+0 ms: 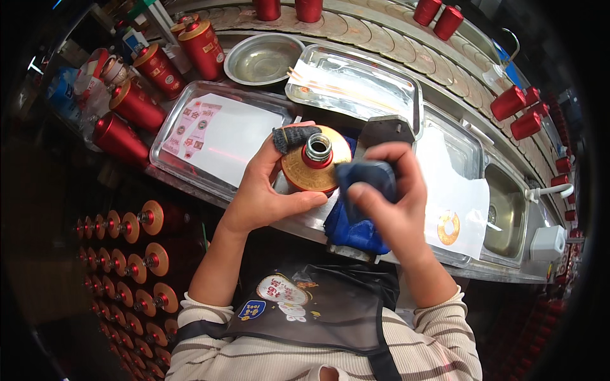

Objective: The person applies circular labels to the necks of red cylindrical containers and then wraps rectangular paper labels around the bodies. They smooth each label by hand and place finished containers on a tray.

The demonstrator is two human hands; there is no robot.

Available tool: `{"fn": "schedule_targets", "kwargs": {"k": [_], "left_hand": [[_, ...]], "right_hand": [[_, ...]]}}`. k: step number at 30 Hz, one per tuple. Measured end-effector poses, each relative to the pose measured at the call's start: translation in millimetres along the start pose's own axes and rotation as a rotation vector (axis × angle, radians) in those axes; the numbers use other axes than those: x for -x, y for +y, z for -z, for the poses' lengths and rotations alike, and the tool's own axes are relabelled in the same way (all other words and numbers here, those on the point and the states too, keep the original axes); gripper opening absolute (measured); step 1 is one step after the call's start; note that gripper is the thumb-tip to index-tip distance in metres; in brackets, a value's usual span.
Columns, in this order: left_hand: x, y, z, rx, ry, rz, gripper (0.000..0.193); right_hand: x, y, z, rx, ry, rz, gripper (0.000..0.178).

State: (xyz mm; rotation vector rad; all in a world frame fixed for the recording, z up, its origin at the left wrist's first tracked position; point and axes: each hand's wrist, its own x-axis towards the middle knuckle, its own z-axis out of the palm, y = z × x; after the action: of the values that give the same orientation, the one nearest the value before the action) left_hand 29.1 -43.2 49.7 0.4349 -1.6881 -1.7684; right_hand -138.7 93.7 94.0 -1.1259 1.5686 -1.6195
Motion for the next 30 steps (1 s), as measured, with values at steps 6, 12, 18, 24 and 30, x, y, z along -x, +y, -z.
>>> {"fn": "schedule_targets", "kwargs": {"k": [6,12,18,24,30], "left_hand": [[-4.6,1.5,3.9,-0.082,-0.028,-0.036,0.086],[-4.5,5.7,3.2,-0.038,-0.021,-0.032,0.082],[-8.7,1.7,10.3,-0.167,-0.059,-0.109,0.080],[0.0,-4.7,5.3,-0.280,0.042,-0.132,0.081],[-0.8,-15.7,-23.0,-0.531,0.259,-0.414,0.075]], "right_hand": [[-23.5,3.7,10.2,0.186,-0.006,0.115,0.030],[-69.0,9.6,17.1,0.199,-0.049,0.115,0.029],[-51.5,10.1,11.0,0.321,0.023,0.255,0.028],[-24.6,-7.8,5.0,0.641,-0.017,0.631,0.033],[11.3,-5.2,-17.0,0.639,-0.101,0.785,0.045]]}}
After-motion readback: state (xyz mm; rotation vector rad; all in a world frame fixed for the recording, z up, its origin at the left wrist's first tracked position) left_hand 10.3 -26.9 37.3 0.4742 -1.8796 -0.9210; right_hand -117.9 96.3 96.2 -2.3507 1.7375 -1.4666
